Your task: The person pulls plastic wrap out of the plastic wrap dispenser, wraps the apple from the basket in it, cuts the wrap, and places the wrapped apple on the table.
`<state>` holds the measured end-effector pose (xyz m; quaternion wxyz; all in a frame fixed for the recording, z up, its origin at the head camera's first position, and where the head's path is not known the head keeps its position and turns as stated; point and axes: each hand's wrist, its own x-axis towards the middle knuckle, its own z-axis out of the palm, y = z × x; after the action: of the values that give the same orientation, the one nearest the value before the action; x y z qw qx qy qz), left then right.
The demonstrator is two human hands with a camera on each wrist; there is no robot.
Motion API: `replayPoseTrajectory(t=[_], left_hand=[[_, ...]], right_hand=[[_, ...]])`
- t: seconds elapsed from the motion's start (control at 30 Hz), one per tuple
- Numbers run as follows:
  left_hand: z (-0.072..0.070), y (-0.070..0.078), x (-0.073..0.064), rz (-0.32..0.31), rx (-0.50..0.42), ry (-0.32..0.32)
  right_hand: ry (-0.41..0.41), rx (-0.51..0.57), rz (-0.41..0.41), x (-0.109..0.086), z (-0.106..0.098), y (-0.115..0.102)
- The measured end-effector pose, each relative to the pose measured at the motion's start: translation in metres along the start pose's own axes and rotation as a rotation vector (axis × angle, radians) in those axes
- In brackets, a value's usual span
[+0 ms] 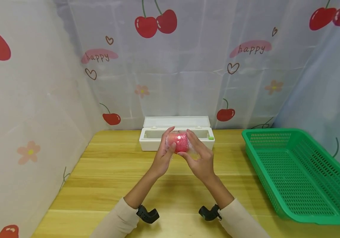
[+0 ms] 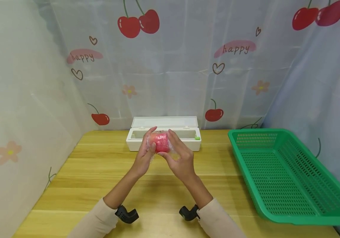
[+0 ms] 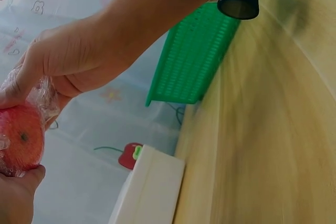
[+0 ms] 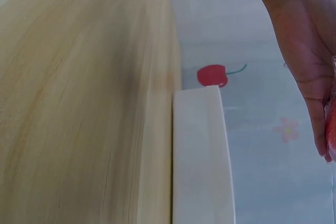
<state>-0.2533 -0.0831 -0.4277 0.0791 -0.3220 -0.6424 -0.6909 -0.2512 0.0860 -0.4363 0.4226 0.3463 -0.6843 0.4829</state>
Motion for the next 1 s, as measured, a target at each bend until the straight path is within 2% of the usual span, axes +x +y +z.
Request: replayPoseTrajectory(t=[0.17, 0.4, 0.77, 1.0], left_hand=[[0.0042, 0.003, 0.0007, -0.026, 0.029, 0.001], [0.0053, 0.004, 0.0012, -0.055, 0.086, 0.014], [-0.0004, 0.0063, -0.0002, -0.022, 0.101, 0.026], [-0.0036, 0.0047, 0.0003, -0.021, 0.106, 0.004]], right_hand=[[0.037, 0.01, -0.048, -0.0004, 0.0011, 0.0007], [0.044, 0.024, -0.054, -0.0006, 0.0018, 0.0009], [0.029, 0.037, -0.039, -0.0007, -0.0011, 0.002], [0.017, 0.052, -0.039, -0.0002, -0.001, 0.0024]])
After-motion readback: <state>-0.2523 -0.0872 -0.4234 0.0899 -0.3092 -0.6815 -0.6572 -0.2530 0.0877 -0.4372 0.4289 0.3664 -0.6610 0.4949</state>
